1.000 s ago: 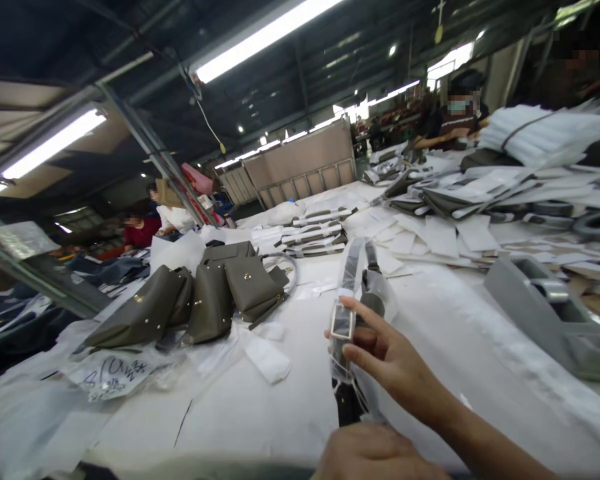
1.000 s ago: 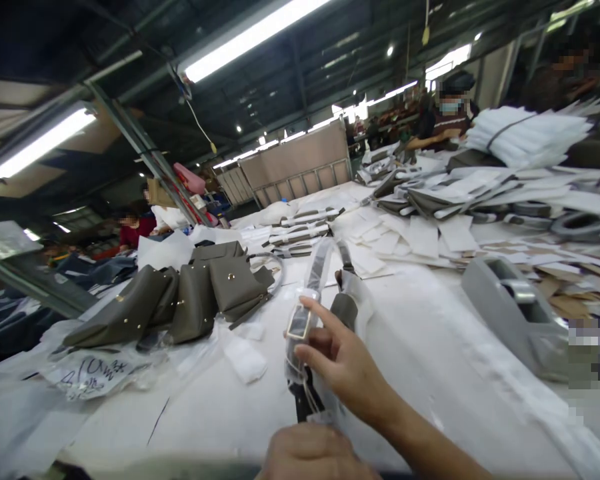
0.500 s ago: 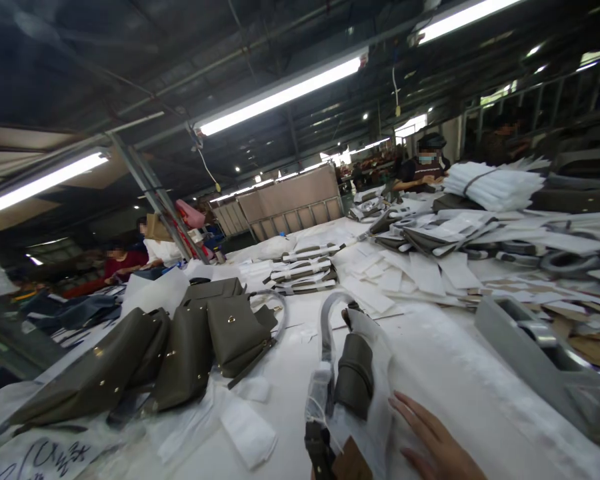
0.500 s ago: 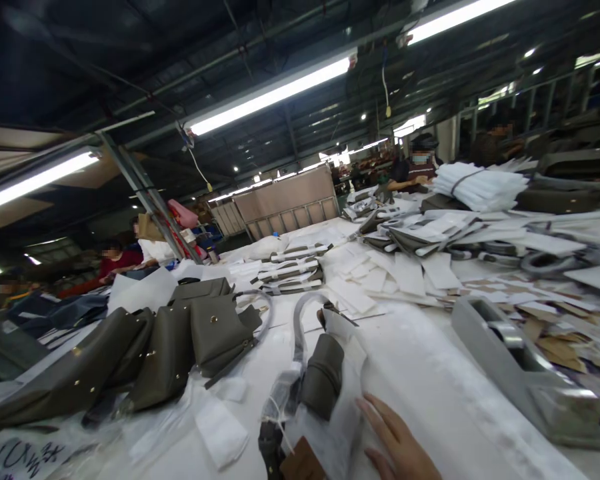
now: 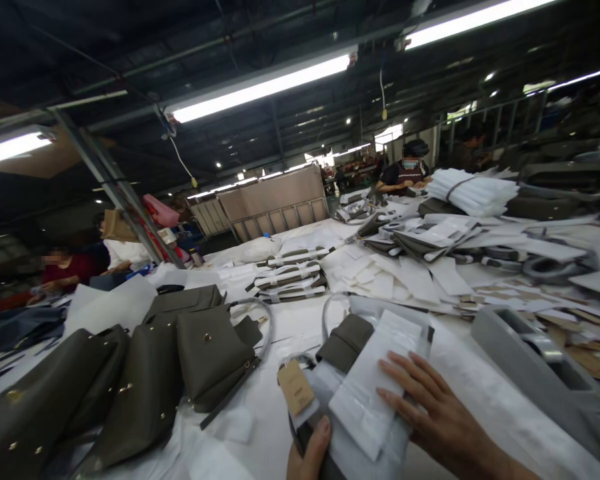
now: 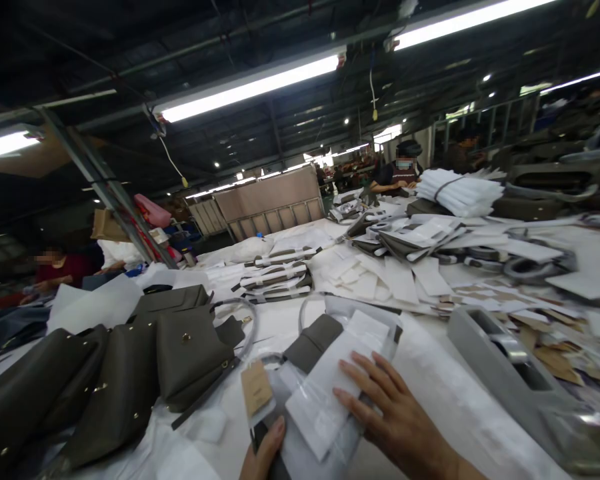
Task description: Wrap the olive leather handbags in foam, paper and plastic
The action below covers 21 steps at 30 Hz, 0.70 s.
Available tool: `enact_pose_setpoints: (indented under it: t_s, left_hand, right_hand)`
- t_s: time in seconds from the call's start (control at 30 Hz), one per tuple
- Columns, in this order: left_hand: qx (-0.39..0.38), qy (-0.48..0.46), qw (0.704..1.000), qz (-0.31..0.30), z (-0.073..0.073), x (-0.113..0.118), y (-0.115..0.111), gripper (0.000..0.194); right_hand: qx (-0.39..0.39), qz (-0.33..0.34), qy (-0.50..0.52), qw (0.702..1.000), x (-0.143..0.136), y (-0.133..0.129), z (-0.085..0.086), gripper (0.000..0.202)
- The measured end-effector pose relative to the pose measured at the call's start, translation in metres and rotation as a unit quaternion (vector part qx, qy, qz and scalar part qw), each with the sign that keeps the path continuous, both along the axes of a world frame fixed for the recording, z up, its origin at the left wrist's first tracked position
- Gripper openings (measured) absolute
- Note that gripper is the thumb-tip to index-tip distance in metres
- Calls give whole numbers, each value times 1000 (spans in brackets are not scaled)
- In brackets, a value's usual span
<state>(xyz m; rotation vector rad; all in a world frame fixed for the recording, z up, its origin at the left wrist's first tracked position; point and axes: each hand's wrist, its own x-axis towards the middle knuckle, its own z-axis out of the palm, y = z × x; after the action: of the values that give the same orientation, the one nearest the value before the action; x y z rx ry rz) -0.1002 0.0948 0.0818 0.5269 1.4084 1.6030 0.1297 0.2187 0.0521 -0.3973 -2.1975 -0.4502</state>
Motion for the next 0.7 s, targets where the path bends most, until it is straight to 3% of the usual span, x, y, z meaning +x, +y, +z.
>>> enact_pose_setpoints:
  t_s: [0.17, 0.23, 0.3, 0.4, 0.5, 0.6, 0.7]
  left_hand:
    - [114, -161, 976, -96, 58, -6, 70, 67]
    - [181, -178, 957, -139, 67, -13, 97, 68]
    - [218, -189, 942, -173, 61, -21, 119, 69]
    - [178, -209, 944, -184, 24, -30, 139, 65]
    - [103, -217, 955, -172, -30, -32, 146, 65]
    - [44, -222, 959, -169, -81, -25, 147, 64]
    - [22, -195, 960, -198, -112, -15, 149, 65]
  right_hand:
    - [19, -27, 19, 999, -21, 73, 61, 48]
    - [21, -54, 41, 997, -31, 108, 87, 50]
    - [25, -92, 55, 994, -42, 145, 112, 49]
    - [28, -157, 43, 986, -53, 195, 138, 48]
    - [25, -206, 2, 978, -58, 239, 131, 49]
    - [-12, -238, -51, 970, -60, 272, 85, 53]
    - [-102, -254, -114, 955, -63, 297, 20, 56]
